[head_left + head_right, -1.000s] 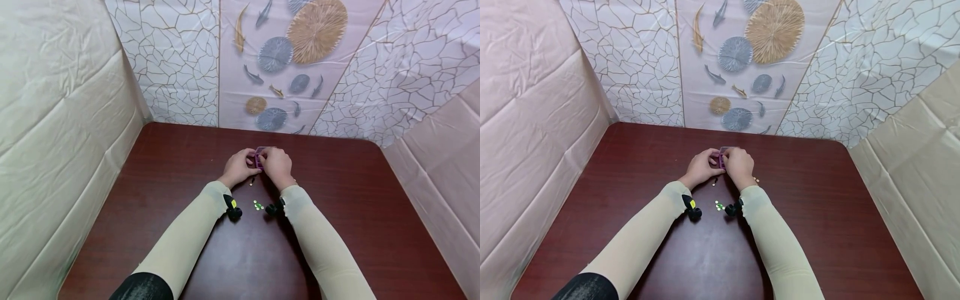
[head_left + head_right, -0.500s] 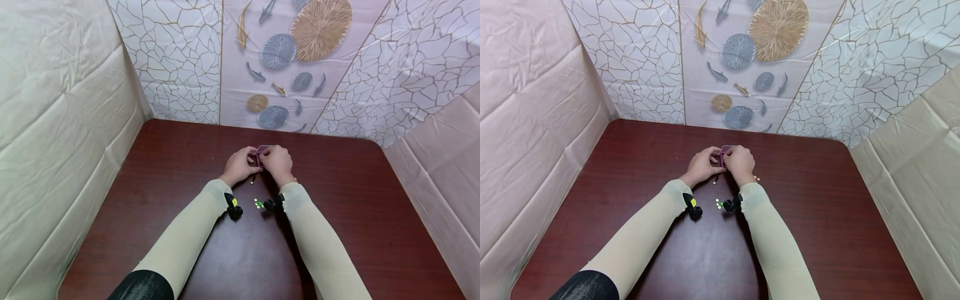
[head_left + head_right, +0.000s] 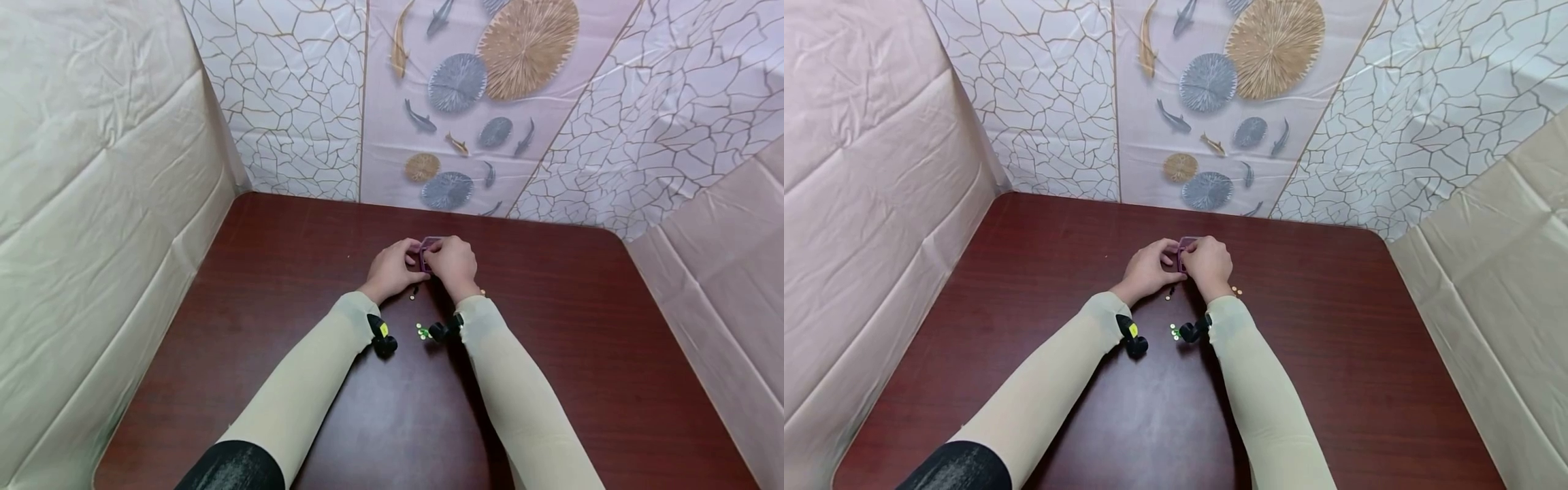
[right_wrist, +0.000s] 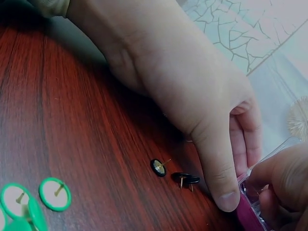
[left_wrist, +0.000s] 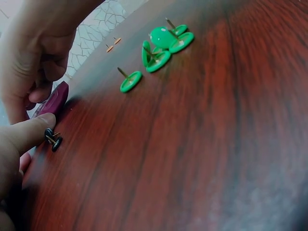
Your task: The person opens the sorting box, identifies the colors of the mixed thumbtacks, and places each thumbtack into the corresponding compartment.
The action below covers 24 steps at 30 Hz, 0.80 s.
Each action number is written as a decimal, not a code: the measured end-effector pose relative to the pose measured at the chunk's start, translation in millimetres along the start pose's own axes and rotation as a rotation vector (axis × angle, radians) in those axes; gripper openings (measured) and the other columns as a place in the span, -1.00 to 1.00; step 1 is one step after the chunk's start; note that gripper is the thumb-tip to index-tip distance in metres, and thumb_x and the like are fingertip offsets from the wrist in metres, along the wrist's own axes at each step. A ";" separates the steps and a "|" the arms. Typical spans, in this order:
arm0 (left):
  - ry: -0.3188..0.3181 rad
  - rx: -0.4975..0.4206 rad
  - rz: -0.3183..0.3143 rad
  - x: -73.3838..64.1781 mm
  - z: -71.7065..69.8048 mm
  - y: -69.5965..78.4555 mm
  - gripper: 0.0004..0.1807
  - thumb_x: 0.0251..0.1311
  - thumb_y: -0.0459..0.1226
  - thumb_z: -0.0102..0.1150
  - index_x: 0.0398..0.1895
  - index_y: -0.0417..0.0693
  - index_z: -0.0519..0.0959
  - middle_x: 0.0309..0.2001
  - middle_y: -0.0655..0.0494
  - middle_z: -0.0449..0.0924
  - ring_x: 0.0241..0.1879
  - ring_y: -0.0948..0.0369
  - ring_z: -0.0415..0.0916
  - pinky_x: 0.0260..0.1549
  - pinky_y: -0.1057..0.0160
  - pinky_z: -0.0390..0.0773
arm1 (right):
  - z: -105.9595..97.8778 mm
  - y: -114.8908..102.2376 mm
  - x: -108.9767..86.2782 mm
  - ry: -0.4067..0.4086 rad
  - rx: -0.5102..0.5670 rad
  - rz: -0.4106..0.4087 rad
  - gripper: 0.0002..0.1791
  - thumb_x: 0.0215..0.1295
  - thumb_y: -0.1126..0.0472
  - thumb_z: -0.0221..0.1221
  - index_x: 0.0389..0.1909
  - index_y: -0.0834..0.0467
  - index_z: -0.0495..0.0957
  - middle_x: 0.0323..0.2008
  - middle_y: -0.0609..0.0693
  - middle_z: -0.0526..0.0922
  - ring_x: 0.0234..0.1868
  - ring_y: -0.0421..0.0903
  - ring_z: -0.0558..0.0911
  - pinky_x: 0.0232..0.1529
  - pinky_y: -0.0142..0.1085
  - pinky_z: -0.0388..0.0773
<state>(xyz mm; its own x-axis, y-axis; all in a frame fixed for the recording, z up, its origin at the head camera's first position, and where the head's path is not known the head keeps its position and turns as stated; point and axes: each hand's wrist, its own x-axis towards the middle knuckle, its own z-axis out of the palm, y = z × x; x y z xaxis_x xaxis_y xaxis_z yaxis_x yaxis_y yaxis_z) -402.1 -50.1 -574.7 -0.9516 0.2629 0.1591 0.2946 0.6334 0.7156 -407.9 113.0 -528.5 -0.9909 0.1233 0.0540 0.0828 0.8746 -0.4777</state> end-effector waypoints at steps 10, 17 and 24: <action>-0.011 0.006 -0.002 -0.3 -2.0 1.6 -0.20 0.19 0.05 0.69 0.45 0.11 0.54 0.28 0.26 0.67 0.04 0.35 0.65 0.11 0.20 0.63 | 0.4 -0.8 0.8 0.011 -0.012 0.010 -0.85 0.34 0.03 0.38 -0.29 -0.04 0.88 -0.22 0.01 0.85 -0.26 0.12 0.77 -0.29 0.07 0.72; -0.004 0.011 -0.003 -1.0 -1.5 1.4 -0.20 0.18 0.04 0.70 0.45 0.12 0.54 0.29 0.26 0.67 0.04 0.34 0.66 0.11 0.20 0.63 | -0.1 0.3 -2.1 -0.005 -0.018 0.000 -0.78 0.43 -0.03 0.35 -0.17 -0.03 0.90 -0.14 0.03 0.86 -0.22 0.12 0.78 -0.24 0.07 0.72; -0.013 0.004 -0.008 -1.0 -2.7 0.3 -0.18 0.20 0.06 0.68 0.48 0.12 0.53 0.29 0.24 0.67 0.04 0.33 0.66 0.12 0.19 0.63 | -12.8 3.6 -19.2 0.038 0.039 -0.113 -0.76 0.50 -0.02 0.34 -0.14 0.04 0.88 -0.26 0.02 0.84 -0.39 0.05 0.69 -0.38 -0.04 0.61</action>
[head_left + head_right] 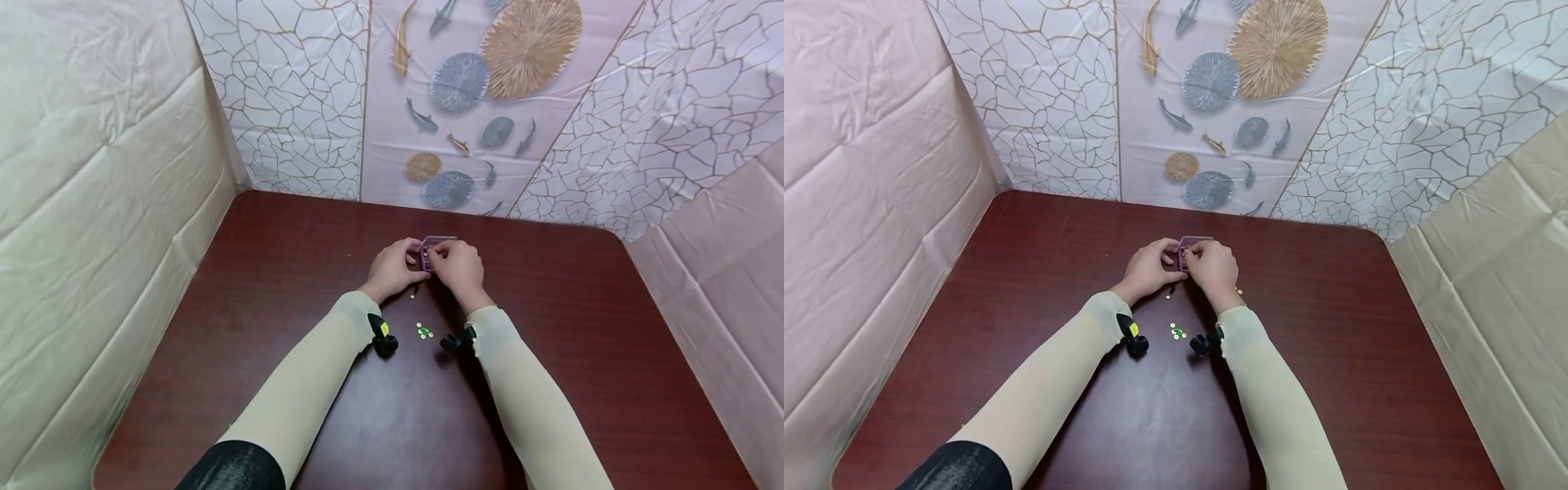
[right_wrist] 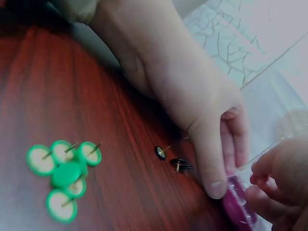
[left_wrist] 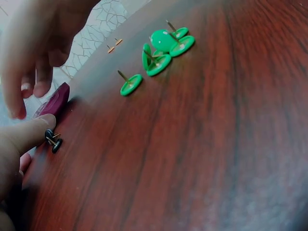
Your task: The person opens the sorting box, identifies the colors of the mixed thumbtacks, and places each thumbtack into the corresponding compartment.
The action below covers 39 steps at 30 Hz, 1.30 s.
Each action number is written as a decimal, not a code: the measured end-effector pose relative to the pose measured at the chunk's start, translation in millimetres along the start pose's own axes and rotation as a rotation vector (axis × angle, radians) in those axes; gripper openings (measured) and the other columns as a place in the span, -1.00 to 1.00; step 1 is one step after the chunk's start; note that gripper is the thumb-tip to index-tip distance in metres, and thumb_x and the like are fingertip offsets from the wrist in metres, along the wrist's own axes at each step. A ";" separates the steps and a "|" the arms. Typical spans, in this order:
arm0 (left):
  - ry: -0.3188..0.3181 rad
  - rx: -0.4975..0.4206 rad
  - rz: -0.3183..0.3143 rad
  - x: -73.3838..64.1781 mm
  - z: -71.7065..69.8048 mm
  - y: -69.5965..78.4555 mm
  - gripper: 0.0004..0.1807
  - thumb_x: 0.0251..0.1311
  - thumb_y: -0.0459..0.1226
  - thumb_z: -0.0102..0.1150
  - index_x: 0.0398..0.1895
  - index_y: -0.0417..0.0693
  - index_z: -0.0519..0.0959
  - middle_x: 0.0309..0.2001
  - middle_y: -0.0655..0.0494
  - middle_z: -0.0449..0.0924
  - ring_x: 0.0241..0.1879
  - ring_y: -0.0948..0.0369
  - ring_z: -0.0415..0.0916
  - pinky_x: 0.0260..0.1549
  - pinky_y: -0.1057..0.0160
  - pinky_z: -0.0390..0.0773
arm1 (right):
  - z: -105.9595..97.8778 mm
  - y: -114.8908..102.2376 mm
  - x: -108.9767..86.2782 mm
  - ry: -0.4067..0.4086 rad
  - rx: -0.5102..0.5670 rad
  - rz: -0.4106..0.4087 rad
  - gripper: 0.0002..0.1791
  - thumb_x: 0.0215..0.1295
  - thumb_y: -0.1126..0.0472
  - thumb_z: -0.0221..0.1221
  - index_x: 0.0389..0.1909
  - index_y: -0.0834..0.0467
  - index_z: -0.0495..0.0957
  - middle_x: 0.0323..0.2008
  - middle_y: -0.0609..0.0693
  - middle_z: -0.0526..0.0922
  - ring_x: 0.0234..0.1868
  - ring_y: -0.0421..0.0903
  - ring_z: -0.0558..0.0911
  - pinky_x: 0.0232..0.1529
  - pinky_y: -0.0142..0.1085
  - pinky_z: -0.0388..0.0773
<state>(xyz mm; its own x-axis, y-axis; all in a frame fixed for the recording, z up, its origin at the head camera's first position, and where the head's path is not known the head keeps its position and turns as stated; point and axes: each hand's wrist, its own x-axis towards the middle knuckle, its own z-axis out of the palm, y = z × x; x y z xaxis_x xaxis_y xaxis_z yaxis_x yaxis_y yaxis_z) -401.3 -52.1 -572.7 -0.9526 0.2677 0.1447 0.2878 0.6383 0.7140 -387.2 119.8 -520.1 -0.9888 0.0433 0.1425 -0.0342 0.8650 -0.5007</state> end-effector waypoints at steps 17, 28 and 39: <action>0.010 0.025 -0.017 -0.6 -2.9 0.5 -0.22 0.24 0.02 0.65 0.50 0.16 0.53 0.33 0.25 0.65 0.07 0.30 0.68 0.13 0.15 0.63 | -8.5 1.6 -52.4 -0.225 -0.076 -0.411 -0.96 0.42 0.09 0.49 -0.25 -0.08 0.87 -0.35 -0.23 0.81 -0.25 -0.10 0.79 -0.17 -0.04 0.73; 0.008 -0.010 -0.011 -4.9 2.9 -4.8 -0.24 0.27 -0.01 0.64 0.50 0.15 0.53 0.32 0.25 0.66 0.06 0.29 0.68 0.13 0.13 0.64 | 6.2 5.2 -64.7 -0.188 -0.149 -0.472 -0.95 0.40 0.09 0.51 -0.22 -0.03 0.85 -0.29 -0.21 0.84 -0.23 -0.06 0.80 -0.16 -0.02 0.74; 0.016 0.001 -0.005 0.1 4.5 1.8 -0.23 0.24 0.01 0.66 0.49 0.19 0.54 0.29 0.28 0.67 0.04 0.31 0.66 0.11 0.15 0.63 | 3.1 4.7 -65.4 -0.139 -0.181 -0.479 -0.95 0.40 0.10 0.50 -0.27 -0.06 0.85 -0.31 -0.20 0.83 -0.27 -0.04 0.79 -0.19 0.01 0.75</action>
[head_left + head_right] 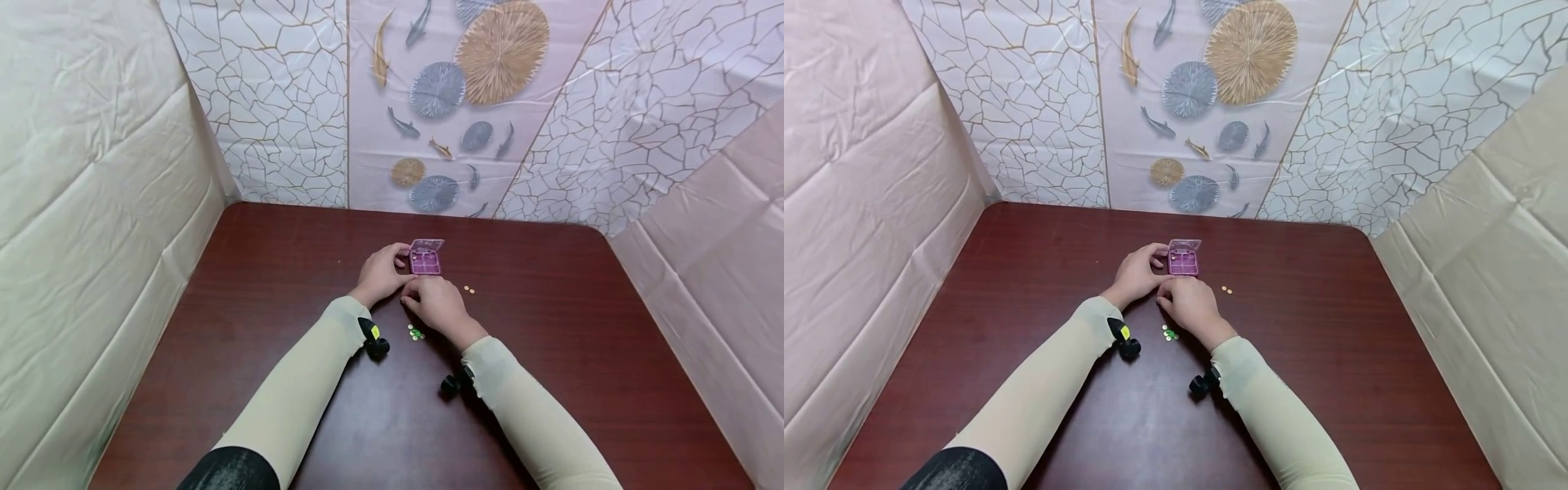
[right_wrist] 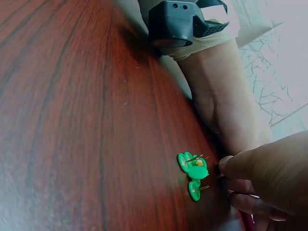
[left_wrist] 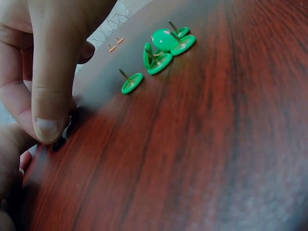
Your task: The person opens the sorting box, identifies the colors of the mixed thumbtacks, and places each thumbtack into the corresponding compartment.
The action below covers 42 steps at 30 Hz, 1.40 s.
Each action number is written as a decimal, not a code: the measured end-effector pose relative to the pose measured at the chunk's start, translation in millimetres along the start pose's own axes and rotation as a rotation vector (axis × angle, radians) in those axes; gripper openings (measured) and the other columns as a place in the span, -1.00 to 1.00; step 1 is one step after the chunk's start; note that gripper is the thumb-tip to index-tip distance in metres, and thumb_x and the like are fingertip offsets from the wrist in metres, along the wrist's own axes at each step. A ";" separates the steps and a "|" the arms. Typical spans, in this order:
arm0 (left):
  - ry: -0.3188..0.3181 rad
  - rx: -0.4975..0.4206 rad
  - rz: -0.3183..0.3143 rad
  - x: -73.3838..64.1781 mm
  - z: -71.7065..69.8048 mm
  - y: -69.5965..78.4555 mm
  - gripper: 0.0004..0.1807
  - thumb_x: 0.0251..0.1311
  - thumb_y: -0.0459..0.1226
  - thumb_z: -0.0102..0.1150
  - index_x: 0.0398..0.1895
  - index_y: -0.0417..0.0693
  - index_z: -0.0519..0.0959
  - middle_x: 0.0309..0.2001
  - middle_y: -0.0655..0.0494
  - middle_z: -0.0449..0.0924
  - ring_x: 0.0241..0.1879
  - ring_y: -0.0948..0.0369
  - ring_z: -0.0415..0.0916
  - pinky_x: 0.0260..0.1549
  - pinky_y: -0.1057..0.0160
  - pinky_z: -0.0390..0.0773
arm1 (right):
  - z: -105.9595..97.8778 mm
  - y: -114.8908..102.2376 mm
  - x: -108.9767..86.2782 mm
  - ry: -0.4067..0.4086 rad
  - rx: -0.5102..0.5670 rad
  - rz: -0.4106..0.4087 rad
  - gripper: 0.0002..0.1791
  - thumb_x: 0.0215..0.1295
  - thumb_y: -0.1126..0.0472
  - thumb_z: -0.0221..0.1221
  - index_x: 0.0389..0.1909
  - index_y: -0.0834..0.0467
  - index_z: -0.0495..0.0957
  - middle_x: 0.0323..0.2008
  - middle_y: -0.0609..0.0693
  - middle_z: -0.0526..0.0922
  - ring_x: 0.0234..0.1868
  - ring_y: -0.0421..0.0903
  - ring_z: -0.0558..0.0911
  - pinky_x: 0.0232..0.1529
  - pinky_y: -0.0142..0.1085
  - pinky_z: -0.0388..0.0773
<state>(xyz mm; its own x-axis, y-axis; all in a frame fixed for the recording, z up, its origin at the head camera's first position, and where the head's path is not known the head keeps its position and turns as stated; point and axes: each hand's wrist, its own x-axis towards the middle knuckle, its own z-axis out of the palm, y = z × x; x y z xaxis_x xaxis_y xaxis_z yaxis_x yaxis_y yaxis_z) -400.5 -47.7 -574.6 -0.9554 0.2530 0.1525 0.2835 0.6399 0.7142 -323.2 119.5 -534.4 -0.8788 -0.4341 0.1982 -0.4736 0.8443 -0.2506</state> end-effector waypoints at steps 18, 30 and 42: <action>-0.013 0.000 0.014 -3.7 0.4 3.6 -0.21 0.23 -0.03 0.67 0.49 0.08 0.53 0.33 0.20 0.66 0.08 0.27 0.68 0.17 0.11 0.63 | -26.5 15.6 4.5 -0.012 0.096 0.181 -0.87 0.51 0.05 0.43 -0.15 -0.01 0.89 -0.20 -0.08 0.86 -0.14 0.04 0.80 -0.14 0.09 0.72; 0.000 -0.011 0.019 -5.3 -3.0 2.1 -0.16 0.18 0.05 0.70 0.49 0.07 0.53 0.29 0.22 0.68 0.04 0.30 0.68 0.14 0.16 0.62 | -31.2 32.3 23.3 0.072 0.160 0.259 -0.87 0.53 0.09 0.41 -0.11 0.03 0.88 -0.12 0.00 0.86 -0.10 0.09 0.78 -0.06 0.10 0.71; -0.015 -0.002 0.006 -5.0 -1.5 0.1 -0.14 0.17 0.09 0.69 0.49 0.12 0.52 0.28 0.27 0.68 0.03 0.35 0.66 0.13 0.17 0.64 | -23.7 45.8 39.2 0.091 0.180 0.376 -0.84 0.53 0.03 0.41 -0.09 0.01 0.88 -0.05 0.06 0.86 -0.03 0.17 0.77 -0.09 0.12 0.69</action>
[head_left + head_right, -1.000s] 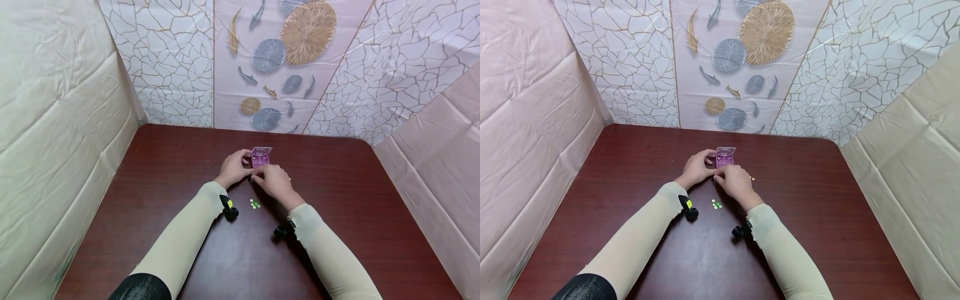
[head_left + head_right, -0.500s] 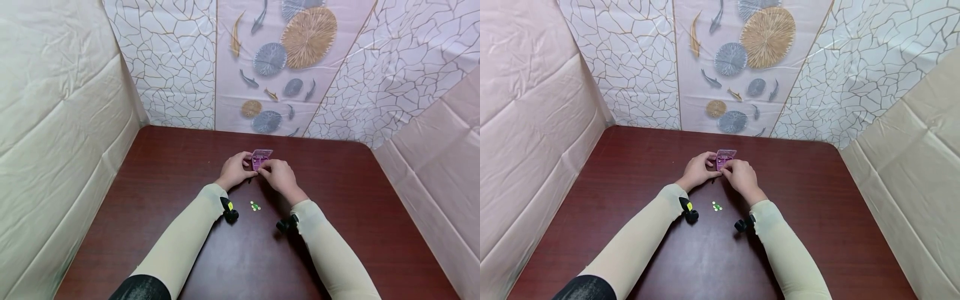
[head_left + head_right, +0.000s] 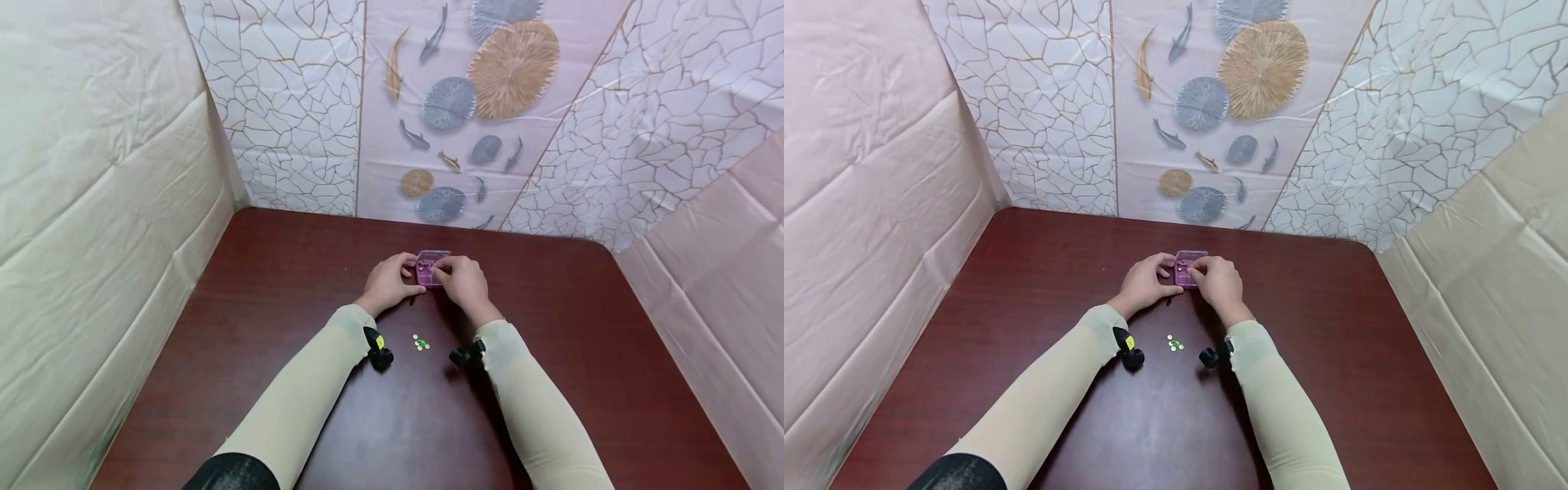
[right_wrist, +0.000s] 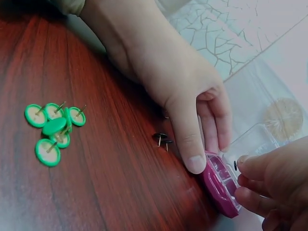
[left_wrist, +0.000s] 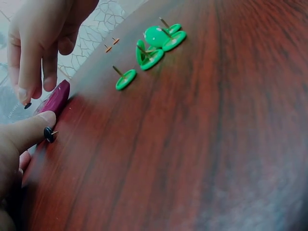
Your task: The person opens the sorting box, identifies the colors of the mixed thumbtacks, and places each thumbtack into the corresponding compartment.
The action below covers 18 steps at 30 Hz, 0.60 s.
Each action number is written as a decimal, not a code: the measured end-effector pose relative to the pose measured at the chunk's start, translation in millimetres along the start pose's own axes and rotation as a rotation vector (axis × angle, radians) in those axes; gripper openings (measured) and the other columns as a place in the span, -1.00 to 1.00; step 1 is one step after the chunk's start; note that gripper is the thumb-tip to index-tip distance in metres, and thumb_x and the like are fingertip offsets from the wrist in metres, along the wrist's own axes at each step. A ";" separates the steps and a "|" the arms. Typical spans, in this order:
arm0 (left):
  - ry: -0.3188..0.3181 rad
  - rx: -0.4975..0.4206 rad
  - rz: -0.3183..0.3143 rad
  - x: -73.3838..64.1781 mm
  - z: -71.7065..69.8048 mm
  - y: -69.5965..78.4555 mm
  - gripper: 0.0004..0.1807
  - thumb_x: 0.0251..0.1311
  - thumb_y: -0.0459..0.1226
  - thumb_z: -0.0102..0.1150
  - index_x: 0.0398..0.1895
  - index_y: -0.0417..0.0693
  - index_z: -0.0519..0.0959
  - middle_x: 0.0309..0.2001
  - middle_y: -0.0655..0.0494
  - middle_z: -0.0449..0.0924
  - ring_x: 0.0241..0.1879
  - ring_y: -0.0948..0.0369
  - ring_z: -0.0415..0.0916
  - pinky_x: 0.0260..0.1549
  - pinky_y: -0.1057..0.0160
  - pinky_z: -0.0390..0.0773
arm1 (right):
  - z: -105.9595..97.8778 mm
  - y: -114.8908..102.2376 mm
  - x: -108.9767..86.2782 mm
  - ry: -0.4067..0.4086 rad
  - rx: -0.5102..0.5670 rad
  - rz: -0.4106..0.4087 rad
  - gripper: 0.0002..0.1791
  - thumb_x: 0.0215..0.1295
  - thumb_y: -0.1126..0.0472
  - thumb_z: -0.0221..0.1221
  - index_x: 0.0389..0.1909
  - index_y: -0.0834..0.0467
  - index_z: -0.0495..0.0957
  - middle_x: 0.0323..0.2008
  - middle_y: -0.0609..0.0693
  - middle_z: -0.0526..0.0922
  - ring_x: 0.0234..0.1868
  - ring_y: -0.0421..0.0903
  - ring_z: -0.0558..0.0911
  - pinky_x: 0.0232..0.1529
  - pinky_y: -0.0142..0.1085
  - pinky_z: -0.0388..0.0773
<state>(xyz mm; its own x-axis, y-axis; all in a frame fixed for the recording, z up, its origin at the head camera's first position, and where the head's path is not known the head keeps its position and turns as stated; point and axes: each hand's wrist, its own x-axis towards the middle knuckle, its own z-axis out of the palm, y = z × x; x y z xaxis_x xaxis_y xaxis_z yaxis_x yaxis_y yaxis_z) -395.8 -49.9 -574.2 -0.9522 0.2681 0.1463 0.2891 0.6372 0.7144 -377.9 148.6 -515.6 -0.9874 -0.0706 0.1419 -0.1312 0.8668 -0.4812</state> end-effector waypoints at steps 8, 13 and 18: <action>0.003 -0.008 -0.007 0.7 -0.2 4.8 -0.15 0.16 0.09 0.70 0.47 0.11 0.53 0.26 0.27 0.68 0.03 0.34 0.66 0.13 0.19 0.63 | 5.7 -0.6 7.9 0.053 -0.059 0.034 -0.81 0.53 0.00 0.40 -0.04 -0.02 0.87 -0.04 0.10 0.85 -0.15 0.18 0.76 -0.22 0.10 0.69; 0.005 -0.011 -0.008 -1.0 -0.5 4.1 -0.17 0.16 0.07 0.70 0.46 0.11 0.54 0.26 0.26 0.68 0.03 0.33 0.66 0.13 0.20 0.63 | 13.6 -3.0 11.8 0.068 -0.086 0.052 -0.81 0.50 -0.02 0.42 -0.07 -0.03 0.88 -0.06 0.08 0.85 -0.16 0.20 0.77 -0.24 0.13 0.70; 0.006 -0.020 0.001 -1.9 -2.0 1.9 -0.17 0.15 0.06 0.71 0.45 0.10 0.54 0.26 0.25 0.68 0.03 0.33 0.67 0.12 0.21 0.64 | 18.2 -7.8 15.0 0.074 -0.080 0.070 -0.84 0.47 -0.01 0.42 -0.13 -0.05 0.89 -0.11 0.04 0.86 -0.15 0.20 0.78 -0.22 0.15 0.70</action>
<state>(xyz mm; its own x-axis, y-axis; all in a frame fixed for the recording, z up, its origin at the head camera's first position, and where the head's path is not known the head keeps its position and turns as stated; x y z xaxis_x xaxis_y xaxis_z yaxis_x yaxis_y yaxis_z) -393.7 -50.6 -571.8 -0.9526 0.2644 0.1505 0.2878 0.6221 0.7282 -393.4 131.8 -525.4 -0.9842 0.0257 0.1754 -0.0515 0.9051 -0.4221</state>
